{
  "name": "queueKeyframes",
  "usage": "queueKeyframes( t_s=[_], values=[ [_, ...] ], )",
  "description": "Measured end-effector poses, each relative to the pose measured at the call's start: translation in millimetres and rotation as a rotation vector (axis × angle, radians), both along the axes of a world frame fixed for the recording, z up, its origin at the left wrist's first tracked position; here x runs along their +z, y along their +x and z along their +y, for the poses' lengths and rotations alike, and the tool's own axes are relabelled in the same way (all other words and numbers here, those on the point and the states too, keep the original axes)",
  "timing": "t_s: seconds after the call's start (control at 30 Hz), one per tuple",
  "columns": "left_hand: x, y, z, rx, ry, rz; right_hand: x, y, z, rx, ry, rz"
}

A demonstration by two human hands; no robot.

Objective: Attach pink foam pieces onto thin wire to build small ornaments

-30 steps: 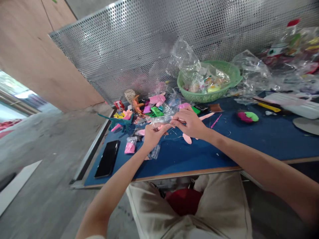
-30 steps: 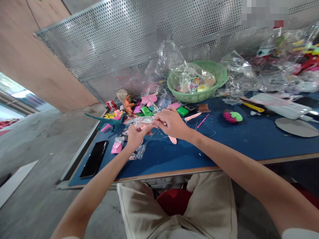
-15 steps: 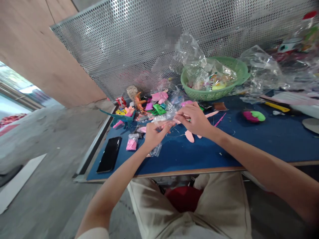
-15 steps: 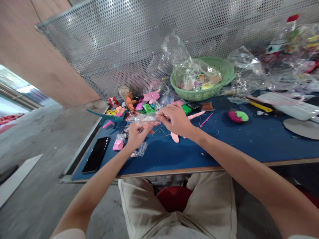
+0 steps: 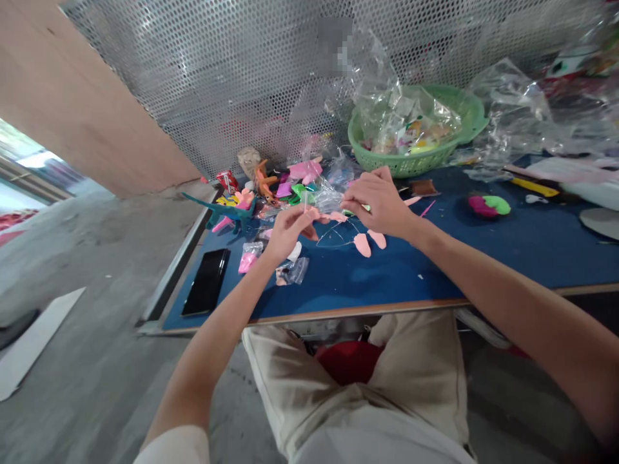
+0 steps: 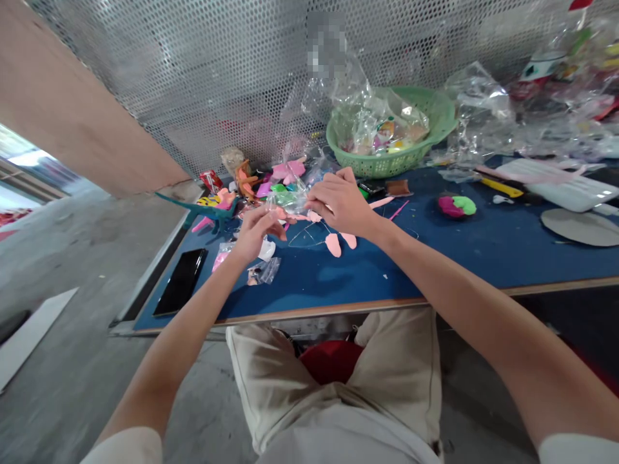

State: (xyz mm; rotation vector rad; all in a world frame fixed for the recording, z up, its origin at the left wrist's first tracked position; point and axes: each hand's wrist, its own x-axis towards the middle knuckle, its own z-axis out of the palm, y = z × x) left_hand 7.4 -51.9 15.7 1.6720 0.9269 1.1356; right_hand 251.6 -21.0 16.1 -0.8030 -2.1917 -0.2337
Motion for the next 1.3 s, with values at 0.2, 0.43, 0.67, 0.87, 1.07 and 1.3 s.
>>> queueKeyframes(
  t_s=[0.2, 0.43, 0.67, 0.87, 1.07, 1.3],
  values=[
    [-4.9, -6.6, 9.4, -0.050, -0.072, -0.044, 0.3, 2.2, 3.1, 0.011, -0.022, -0.033],
    [-0.9, -8.7, 14.7, -0.114, -0.162, -0.089, 5.4, 7.6, 2.0, 0.033, -0.014, 0.011],
    [-1.4, -14.2, 18.0, -0.118, -0.250, -0.165, 7.7, 14.5, 2.3, 0.025, -0.059, 0.034],
    [-4.1, -14.9, 25.5, 0.125, -0.070, -0.234, 0.0, 27.9, 19.1, -0.078, -0.062, 0.151],
    [-12.5, -20.2, 40.6, 0.371, 0.108, -0.295, -3.7, 4.9, 61.6, -0.076, -0.234, 0.169],
    [-11.5, -27.3, 41.5, 0.488, 0.190, -0.281, 9.0, -31.0, 89.5, -0.347, -0.337, -0.046]
  ],
)
